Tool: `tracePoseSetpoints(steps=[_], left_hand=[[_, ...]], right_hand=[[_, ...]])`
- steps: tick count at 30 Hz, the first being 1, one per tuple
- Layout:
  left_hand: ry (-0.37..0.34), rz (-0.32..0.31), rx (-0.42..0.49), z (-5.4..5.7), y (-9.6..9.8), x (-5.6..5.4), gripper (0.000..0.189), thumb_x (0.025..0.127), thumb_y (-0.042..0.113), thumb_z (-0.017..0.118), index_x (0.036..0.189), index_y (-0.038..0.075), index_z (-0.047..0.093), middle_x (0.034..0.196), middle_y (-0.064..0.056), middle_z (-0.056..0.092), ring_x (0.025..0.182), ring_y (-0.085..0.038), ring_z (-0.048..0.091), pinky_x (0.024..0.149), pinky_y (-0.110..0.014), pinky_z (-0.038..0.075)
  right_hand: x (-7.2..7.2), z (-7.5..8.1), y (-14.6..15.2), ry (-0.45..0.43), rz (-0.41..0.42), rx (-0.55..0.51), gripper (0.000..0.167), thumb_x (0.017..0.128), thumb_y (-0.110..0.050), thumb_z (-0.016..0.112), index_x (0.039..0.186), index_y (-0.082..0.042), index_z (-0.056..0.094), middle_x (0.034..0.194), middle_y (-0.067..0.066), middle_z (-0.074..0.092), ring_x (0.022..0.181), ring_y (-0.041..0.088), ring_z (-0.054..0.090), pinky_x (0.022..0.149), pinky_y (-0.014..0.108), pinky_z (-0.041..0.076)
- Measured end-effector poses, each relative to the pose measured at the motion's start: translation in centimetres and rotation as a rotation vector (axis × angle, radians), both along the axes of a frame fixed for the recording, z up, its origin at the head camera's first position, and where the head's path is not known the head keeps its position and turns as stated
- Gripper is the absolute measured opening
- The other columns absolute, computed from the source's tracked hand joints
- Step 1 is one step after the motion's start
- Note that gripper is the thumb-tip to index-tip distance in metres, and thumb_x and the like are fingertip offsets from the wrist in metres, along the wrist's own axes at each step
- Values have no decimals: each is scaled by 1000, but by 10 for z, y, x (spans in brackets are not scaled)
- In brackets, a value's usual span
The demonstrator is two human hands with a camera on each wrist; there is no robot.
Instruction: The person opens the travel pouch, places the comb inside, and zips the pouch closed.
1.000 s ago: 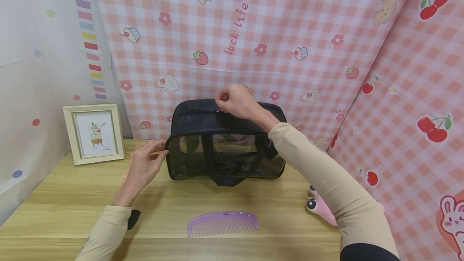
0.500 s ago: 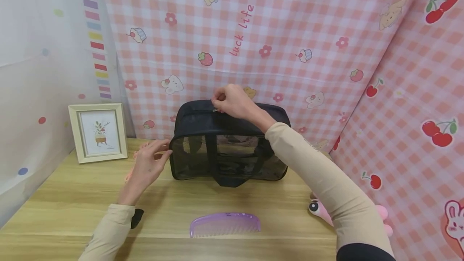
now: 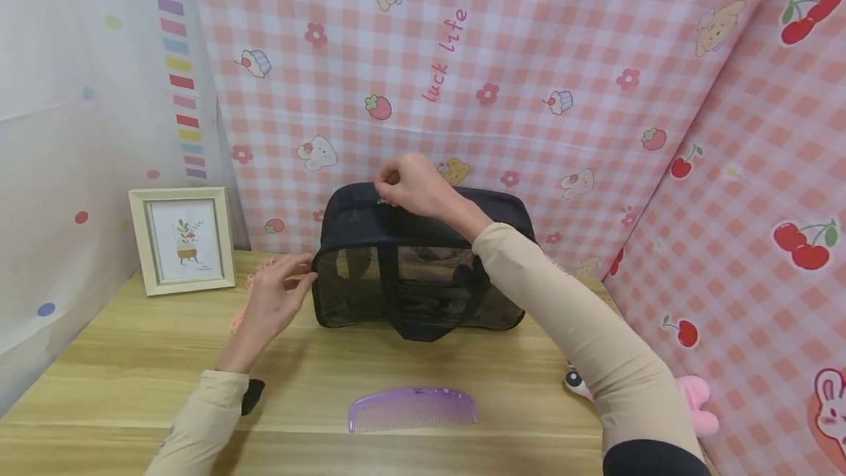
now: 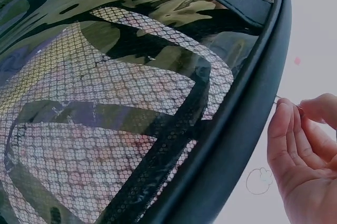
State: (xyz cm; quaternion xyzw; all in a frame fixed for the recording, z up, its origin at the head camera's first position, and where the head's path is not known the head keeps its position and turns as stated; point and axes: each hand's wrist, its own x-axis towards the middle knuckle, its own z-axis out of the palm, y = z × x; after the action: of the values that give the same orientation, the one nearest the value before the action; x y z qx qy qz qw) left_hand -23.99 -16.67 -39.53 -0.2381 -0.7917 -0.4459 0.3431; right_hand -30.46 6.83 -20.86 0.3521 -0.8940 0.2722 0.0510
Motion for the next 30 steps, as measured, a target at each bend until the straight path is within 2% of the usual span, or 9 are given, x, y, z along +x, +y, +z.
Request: tracePoseSetpoints(steps=[8,14,22,30], left_hand=[[-18,2,0,-2,-1,0,25,84,-7,67,107,1,67,99,-11,66,85,-22,66,68,-29,58],[0,-7,8,-3,1,0,24,83,-8,68,106,0,67,98,-12,67,84,-23,66,67,-31,59],[-7,-10,7,0,1,0,23,83,-8,67,105,0,67,99,-12,67,84,-22,66,68,-30,58],[-8,-9,10,0,0,-1,24,83,-8,67,106,0,67,98,-12,67,84,-22,66,69,-30,58]], right_hand=[[0,-2,-10,-7,6,11,20,95,-15,56,99,1,69,79,4,68,67,13,63,61,28,54],[0,-4,-17,-18,17,14,21,95,-15,56,99,1,69,80,5,68,67,13,63,62,27,54],[3,-6,-11,-47,13,-26,16,94,-12,58,97,0,67,82,6,67,69,14,63,64,27,55],[12,-13,1,-36,39,-58,18,95,-13,58,107,-3,66,88,6,68,70,14,63,64,28,55]])
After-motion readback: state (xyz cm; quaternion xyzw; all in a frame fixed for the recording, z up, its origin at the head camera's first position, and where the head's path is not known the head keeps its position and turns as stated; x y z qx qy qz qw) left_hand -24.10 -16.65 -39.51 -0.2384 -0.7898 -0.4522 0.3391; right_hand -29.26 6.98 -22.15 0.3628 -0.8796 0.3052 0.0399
